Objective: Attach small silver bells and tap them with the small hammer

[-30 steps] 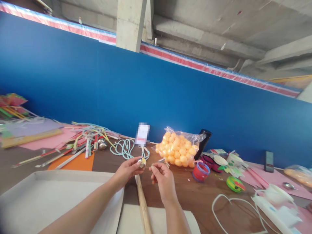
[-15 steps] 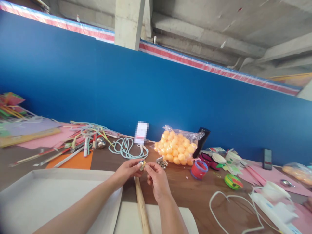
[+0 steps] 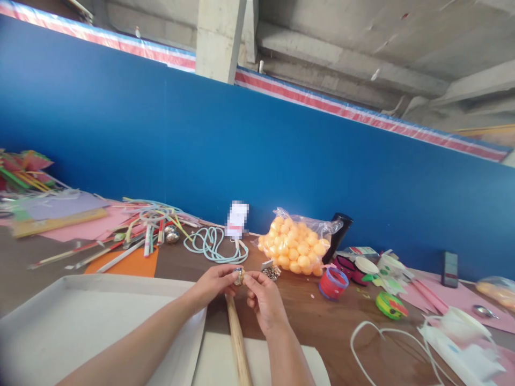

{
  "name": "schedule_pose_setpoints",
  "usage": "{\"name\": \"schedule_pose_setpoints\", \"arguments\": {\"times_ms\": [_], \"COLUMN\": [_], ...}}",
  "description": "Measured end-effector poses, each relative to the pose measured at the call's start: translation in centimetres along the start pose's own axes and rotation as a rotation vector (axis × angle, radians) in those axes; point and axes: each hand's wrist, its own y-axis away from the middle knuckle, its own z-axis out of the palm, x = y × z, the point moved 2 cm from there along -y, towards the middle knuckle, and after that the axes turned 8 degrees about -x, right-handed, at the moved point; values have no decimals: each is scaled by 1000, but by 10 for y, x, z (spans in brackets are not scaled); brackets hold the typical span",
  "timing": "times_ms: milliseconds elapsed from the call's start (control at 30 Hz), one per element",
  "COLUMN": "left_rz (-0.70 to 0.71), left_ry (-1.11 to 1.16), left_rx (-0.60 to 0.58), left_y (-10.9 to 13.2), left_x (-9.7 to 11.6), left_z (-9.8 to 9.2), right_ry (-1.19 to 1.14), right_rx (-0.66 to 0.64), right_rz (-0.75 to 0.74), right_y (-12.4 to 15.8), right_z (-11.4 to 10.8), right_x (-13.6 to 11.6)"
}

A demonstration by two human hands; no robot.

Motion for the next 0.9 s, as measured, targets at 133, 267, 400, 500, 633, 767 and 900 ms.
{"name": "schedule_pose_setpoints", "arguments": {"times_ms": [133, 267, 400, 500, 633, 767, 900], "left_rz": [7, 12, 24, 25, 25, 28, 29], "left_ry": [-9, -9, -23, -26, -16, -12, -2], "left_rx": [-6, -27, -32, -35, -38, -46, -48], "left_y": [-2, -3, -2, -1, 0, 0, 1], "left_x": [-2, -5, -5, -3, -2, -2, -2], "left_z": [-1, -2, -1, -1, -1, -1, -1], "right_ry": [-3, -37, -72, -79, -69, -49, -43], "right_rx": [-18, -23, -33, -35, -31, -30, -30], "right_rz": [19, 38, 60, 59, 55, 53, 55], "right_y": [0, 0, 0, 0, 1, 3, 4], "right_z": [-1, -2, -2, -1, -1, 0, 0], "right_x": [1, 1, 0, 0, -1, -3, -3]}}
